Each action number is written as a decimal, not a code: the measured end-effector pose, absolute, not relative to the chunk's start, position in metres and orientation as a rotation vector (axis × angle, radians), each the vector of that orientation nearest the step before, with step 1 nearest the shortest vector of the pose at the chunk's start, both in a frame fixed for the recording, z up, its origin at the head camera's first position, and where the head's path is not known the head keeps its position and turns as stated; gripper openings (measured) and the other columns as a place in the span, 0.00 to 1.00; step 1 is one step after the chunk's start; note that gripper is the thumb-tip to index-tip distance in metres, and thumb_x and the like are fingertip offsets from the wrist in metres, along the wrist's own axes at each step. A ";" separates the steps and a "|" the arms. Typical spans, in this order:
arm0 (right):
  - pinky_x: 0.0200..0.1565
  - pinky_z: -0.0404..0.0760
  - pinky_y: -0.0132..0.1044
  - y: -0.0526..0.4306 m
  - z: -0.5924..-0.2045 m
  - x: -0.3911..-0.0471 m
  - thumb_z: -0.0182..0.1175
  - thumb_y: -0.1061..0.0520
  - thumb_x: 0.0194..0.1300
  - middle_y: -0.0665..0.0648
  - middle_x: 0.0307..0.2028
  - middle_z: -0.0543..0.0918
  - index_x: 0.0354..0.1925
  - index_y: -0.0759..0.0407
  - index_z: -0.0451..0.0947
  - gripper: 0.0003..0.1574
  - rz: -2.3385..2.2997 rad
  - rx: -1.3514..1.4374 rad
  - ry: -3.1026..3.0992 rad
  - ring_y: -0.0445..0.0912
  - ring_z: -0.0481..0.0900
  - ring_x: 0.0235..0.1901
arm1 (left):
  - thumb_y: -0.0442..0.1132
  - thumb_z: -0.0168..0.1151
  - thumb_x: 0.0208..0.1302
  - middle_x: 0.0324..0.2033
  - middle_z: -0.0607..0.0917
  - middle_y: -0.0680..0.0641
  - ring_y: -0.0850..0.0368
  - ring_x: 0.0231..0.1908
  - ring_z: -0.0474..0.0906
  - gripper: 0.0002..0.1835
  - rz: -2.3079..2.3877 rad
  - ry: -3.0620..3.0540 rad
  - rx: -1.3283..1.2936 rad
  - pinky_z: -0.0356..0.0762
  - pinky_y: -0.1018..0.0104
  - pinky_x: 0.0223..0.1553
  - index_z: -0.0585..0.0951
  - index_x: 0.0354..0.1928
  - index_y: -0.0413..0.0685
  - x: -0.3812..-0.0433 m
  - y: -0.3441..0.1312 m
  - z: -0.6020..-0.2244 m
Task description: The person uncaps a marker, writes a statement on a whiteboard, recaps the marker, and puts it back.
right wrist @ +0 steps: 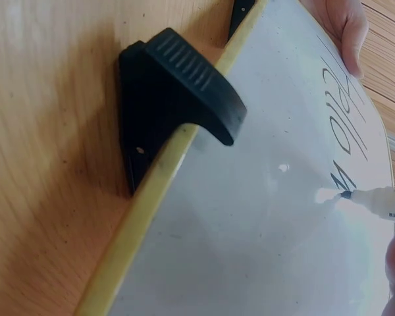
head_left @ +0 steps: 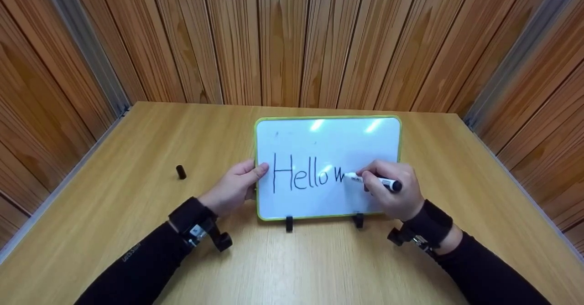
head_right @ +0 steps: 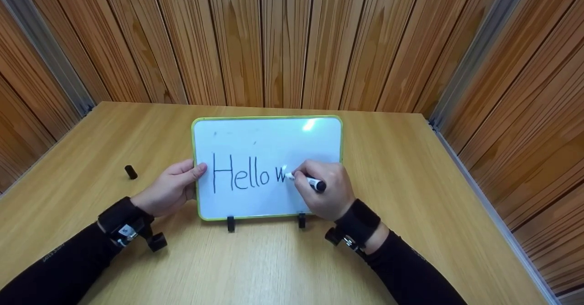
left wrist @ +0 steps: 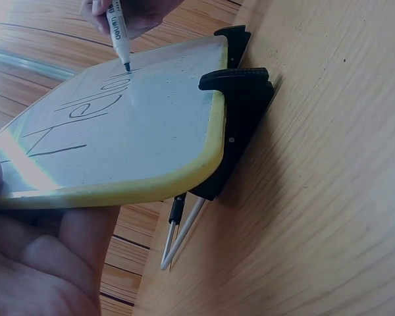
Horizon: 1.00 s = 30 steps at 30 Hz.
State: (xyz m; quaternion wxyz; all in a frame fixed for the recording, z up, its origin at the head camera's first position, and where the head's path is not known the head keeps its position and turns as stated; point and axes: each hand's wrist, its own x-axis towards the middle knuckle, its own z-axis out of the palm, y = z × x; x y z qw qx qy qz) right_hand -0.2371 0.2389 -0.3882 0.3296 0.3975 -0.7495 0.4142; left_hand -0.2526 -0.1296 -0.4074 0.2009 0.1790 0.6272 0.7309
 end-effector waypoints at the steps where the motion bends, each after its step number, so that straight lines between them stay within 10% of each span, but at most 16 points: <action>1: 0.18 0.65 0.30 0.239 -0.388 -0.237 0.61 0.73 0.65 0.48 0.21 0.83 0.29 0.62 0.87 0.13 1.085 1.035 -1.959 0.39 0.74 0.17 | 0.46 0.48 0.93 0.71 0.83 0.35 0.43 0.65 0.86 0.28 2.040 1.758 0.502 0.87 0.48 0.63 0.67 0.82 0.36 -0.252 -0.130 -0.407; 30: 0.22 0.73 0.31 0.247 -0.382 -0.235 0.61 0.71 0.64 0.49 0.21 0.85 0.33 0.63 0.91 0.12 1.047 1.012 -1.886 0.41 0.77 0.18 | 0.47 0.47 0.93 0.73 0.81 0.35 0.40 0.69 0.82 0.29 2.016 1.792 0.505 0.84 0.45 0.66 0.66 0.83 0.37 -0.253 -0.130 -0.407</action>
